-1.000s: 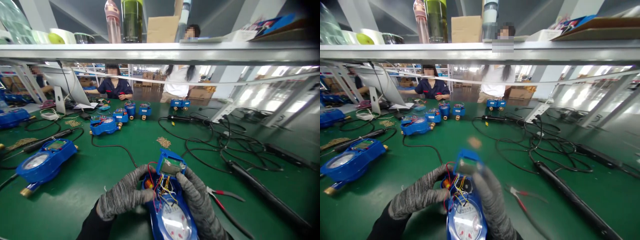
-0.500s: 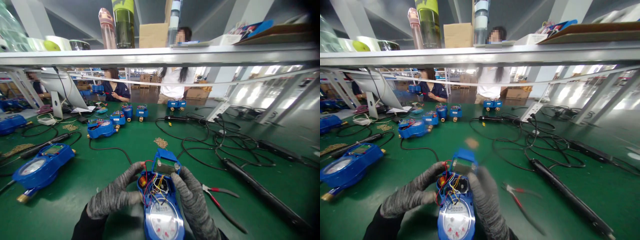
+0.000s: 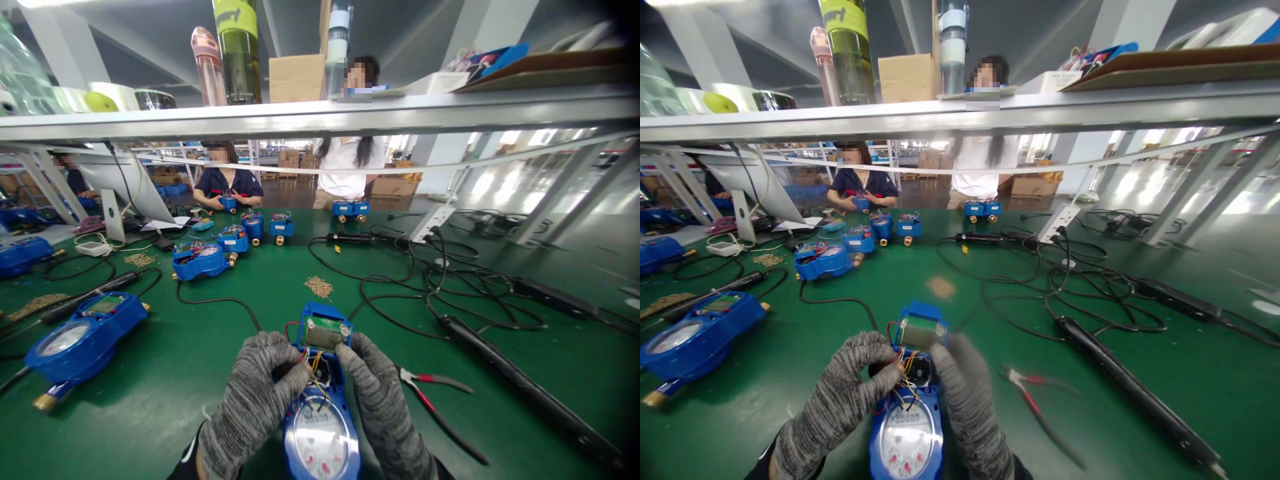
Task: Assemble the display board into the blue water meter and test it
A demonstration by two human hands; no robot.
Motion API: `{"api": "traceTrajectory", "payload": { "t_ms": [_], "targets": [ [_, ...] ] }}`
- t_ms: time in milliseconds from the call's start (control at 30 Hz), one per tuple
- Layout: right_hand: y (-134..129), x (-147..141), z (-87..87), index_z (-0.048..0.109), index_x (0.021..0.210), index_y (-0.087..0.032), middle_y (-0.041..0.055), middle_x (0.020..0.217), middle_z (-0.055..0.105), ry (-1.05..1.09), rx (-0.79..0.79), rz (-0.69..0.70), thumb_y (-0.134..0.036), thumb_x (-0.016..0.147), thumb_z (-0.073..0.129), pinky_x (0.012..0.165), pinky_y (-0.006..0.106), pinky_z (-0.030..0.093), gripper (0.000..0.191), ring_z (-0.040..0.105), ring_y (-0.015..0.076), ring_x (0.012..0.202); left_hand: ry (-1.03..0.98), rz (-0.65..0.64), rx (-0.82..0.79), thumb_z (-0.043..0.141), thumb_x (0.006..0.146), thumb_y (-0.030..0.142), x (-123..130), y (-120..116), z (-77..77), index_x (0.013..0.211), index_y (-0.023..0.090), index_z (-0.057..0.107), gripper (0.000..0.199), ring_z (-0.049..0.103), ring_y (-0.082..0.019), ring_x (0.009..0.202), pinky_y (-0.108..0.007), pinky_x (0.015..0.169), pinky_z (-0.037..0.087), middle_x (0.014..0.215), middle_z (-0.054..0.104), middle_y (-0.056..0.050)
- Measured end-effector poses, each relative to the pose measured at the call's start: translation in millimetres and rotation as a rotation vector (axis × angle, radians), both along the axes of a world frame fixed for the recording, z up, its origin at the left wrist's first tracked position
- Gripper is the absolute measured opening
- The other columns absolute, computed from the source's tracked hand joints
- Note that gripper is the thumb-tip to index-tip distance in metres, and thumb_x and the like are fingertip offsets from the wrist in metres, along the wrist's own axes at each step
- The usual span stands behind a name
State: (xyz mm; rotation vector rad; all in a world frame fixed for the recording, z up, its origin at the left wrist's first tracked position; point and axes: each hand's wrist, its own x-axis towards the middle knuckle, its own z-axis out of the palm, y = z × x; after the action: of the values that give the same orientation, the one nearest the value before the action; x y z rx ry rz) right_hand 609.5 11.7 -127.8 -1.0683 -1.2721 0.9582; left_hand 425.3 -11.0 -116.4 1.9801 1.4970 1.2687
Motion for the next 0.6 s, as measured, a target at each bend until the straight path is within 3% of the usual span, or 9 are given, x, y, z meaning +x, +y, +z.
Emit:
{"api": "traceTrajectory", "payload": {
  "t_ms": [100,200,267,367,500,600],
  "targets": [
    [-0.6,3.6,3.5,0.074,0.083,-0.024,0.0035,0.08,0.076,0.009,0.009,0.041,-0.045,0.082,0.068,0.069,0.033,0.057,0.022,0.07,0.0246,0.077,0.132,0.051,0.131,0.069,0.084,0.028,1.9,2.5,-11.2,0.077,0.022,0.074,0.01,0.066,-0.027,0.088,-0.045,0.081,0.053,0.09,0.074,-0.008],
    [-1.5,5.3,4.7,0.073,0.075,-0.026,0.0024,0.079,0.077,0.014,0.02,-0.015,-0.043,0.077,0.071,0.066,0.034,0.059,0.018,0.07,0.0242,0.071,0.305,0.144,0.261,0.069,0.084,0.023,6.1,8.6,-15.5,0.079,0.021,0.074,0.007,0.065,-0.028,0.09,-0.048,0.086,0.051,0.093,0.075,-0.009],
    [-1.9,5.6,3.6,0.073,0.074,-0.025,0.0027,0.078,0.077,0.02,0.029,-0.046,-0.043,0.076,0.072,0.066,0.034,0.059,0.018,0.07,0.0242,0.07,0.338,0.186,0.293,0.073,0.079,0.02,8.5,14.0,-14.5,0.079,0.019,0.074,0.002,0.065,-0.03,0.088,-0.051,0.087,0.05,0.091,0.074,-0.01],
    [-1.9,5.0,1.2,0.073,0.082,-0.024,0.0034,0.083,0.077,0.055,0.015,0.034,-0.043,0.082,0.069,0.069,0.034,0.058,0.02,0.07,0.0237,0.074,0.315,0.202,0.277,0.08,0.072,0.021,5.8,19.6,-12.5,0.076,0.019,0.072,0.009,0.065,-0.031,0.086,-0.054,0.083,0.05,0.087,0.073,-0.009],
    [-0.3,3.8,-1.6,0.072,0.088,-0.021,0.0048,0.088,0.077,0.113,-0.028,0.102,-0.046,0.083,0.069,0.073,0.033,0.056,0.025,0.07,0.0234,0.079,0.201,0.136,0.267,0.082,0.073,0.024,-13.7,12.6,-12.0,0.098,0.021,0.067,0.03,0.068,-0.025,0.089,-0.043,0.08,0.058,0.095,0.072,-0.005],
    [1.1,3.6,-3.4,0.072,0.084,-0.021,0.0054,0.086,0.076,0.081,-0.037,0.071,-0.047,0.082,0.069,0.072,0.033,0.056,0.027,0.069,0.0233,0.076,0.128,0.082,0.391,0.076,0.081,0.028,-28.0,-6.5,-6.2,0.111,0.022,0.061,0.033,0.068,-0.019,0.086,-0.033,0.077,0.059,0.097,0.07,-0.003]
  ]
}}
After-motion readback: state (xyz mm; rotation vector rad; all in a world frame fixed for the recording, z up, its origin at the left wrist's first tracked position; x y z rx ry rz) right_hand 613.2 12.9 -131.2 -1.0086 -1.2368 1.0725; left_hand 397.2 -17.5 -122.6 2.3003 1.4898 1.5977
